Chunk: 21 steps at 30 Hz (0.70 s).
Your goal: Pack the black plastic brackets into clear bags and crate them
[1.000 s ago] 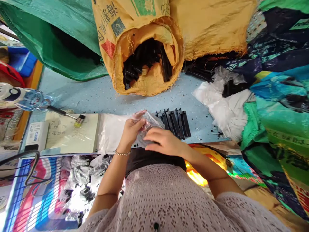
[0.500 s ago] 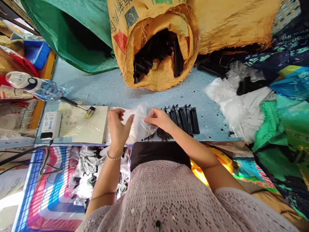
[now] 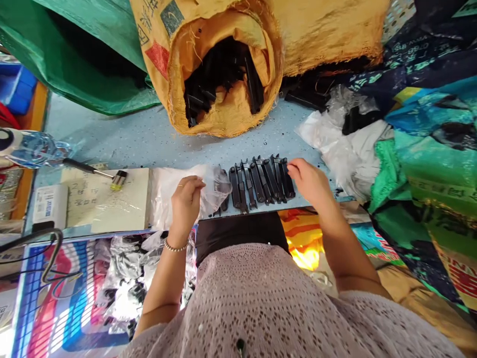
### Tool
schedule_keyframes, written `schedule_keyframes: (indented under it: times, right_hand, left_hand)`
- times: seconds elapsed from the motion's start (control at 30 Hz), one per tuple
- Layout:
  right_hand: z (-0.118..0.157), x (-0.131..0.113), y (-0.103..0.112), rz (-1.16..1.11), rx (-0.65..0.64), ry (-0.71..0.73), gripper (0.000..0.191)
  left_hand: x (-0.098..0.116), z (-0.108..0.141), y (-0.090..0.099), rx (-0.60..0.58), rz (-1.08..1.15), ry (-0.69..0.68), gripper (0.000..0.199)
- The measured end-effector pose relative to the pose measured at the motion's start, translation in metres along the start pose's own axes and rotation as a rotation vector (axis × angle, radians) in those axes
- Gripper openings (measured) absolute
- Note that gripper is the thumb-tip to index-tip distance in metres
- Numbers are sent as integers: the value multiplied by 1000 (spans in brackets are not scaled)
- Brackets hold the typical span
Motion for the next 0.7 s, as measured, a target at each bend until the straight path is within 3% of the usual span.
schedule_keyframes:
  times: [0.07, 0.17, 0.23, 0.3, 0.33, 0.37, 0.43, 0.5, 0.53, 0.6, 0.7]
  right_hand:
    - [6, 29, -3, 243, -141, -111, 34]
    - [10, 53, -14, 284, -257, -171, 32]
    - [9, 61, -9, 152, -147, -221, 30]
    - [12, 61, 1, -140, 4, -282, 30]
    - [17, 56, 0, -340, 12, -294, 32]
    - [22, 44, -7, -552, -65, -289, 34]
    - [41, 3, -36, -914, -419, -268, 35]
    - [64, -43, -67, -1113, -812, -282, 32]
    - [72, -61, -79, -1187, -923, -300, 32]
    - [72, -87, -97, -1336, -990, -307, 37]
    - [56, -108, -108, -1479, -939, -226, 52]
  left_hand:
    - [8, 1, -8, -74, -101, -81, 24]
    - [12, 0, -14, -101, -133, -89, 30]
    - [13, 0, -16, -108, -136, -70, 32]
    - [14, 1, -18, -128, -125, -51, 34]
    - [15, 1, -19, -139, -116, -47, 35]
    - [16, 2, -21, -151, -107, -51, 37]
    - [20, 2, -23, -181, -94, -87, 43]
    - [26, 3, -21, -199, -91, -154, 53]
    - [29, 4, -18, -199, -99, -192, 60]
    - [37, 10, -12, -199, -134, -282, 71]
    - [55, 31, -12, -286, -166, -457, 79]
Point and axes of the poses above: each hand's wrist, its own z-axis away from the middle knuckle, its own y-axis out of the back of the hand, x = y × z, the point moved 7 cm from there along -z, towards the middle knuckle, and after that the axes turned 1 degree about x, right-handed, at the moved point
